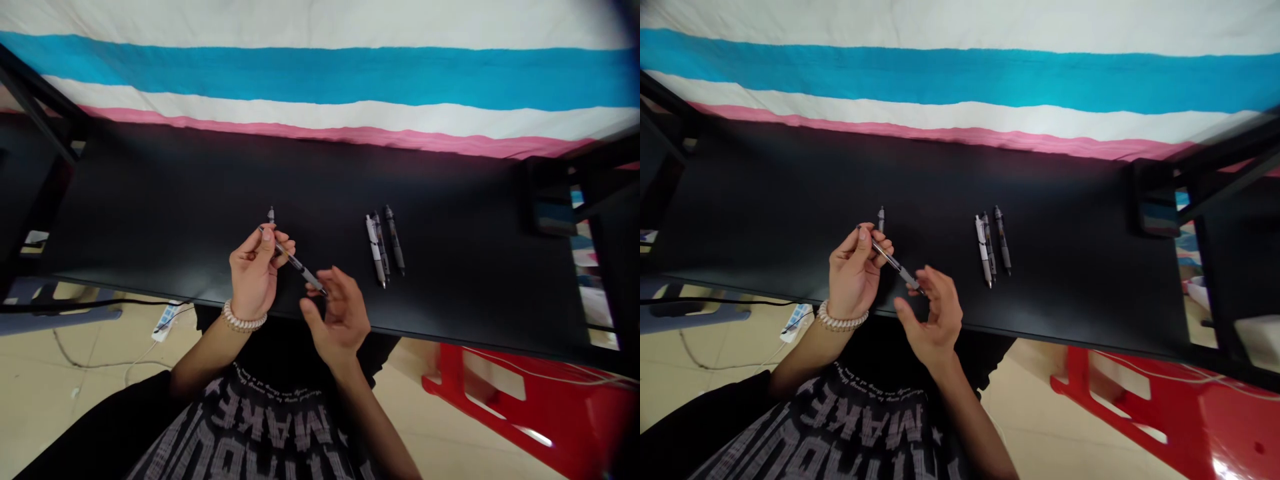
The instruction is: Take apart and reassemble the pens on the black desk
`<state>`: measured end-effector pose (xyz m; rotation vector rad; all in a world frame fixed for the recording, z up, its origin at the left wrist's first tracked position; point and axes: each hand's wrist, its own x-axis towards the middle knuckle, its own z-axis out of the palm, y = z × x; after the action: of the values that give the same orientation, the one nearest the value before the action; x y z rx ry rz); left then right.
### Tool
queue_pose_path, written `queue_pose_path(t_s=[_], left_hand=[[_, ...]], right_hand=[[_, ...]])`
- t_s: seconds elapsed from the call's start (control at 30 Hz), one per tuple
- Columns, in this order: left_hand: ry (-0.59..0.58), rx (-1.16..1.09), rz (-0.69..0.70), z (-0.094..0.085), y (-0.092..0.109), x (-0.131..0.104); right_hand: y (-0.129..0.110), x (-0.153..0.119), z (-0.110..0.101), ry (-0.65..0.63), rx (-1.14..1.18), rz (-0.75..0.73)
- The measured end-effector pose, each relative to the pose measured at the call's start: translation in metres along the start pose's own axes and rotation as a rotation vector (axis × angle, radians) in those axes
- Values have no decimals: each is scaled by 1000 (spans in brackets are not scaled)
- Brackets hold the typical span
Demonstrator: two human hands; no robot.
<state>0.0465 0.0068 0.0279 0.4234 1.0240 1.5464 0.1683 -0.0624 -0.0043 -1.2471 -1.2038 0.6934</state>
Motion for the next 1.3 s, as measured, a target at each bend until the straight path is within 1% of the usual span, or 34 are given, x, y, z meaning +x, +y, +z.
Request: queue_pose_path(t_s=[0.07, 0.17, 0.27, 0.3, 0.37, 0.43, 0.53, 0.67, 0.83, 0.97, 1.07, 1.2, 1.3], left_hand=[[-4, 6, 2, 0, -1, -1], [-4, 14, 6, 0, -3, -2], [15, 6, 19, 0, -3, 0], [34, -4, 27, -1, -2, 2], [89, -32, 50, -2, 1, 6], [136, -41, 63, -5, 4, 10], [139, -18, 48, -8, 6, 11], [138, -39, 29, -13, 3, 10], [119, -49, -57, -10, -2, 5], [127, -87, -106, -6, -4, 2], [147, -104, -101, -9, -4, 4], [162, -94, -83, -13, -1, 8], [152, -94, -81, -13, 3, 8]], right_hand=[[0, -1, 1, -17, -13, 37], [-1, 1, 1, -15, -36, 31], [-4, 5, -3, -17, -31, 107], [-4, 5, -5, 3, -61, 92], [-5, 6, -9, 60, -160, -14], [-5, 7, -14, 89, -243, -110], [-6, 9, -17, 94, -296, -182], [-7, 11, -18, 107, -320, -276], [-8, 10, -12, 42, -276, -253], [-7, 7, -9, 45, -255, -261], [-3, 4, -12, 66, -247, -175], [4, 1, -17, 98, -145, -18], [6, 1, -17, 110, -112, 3]])
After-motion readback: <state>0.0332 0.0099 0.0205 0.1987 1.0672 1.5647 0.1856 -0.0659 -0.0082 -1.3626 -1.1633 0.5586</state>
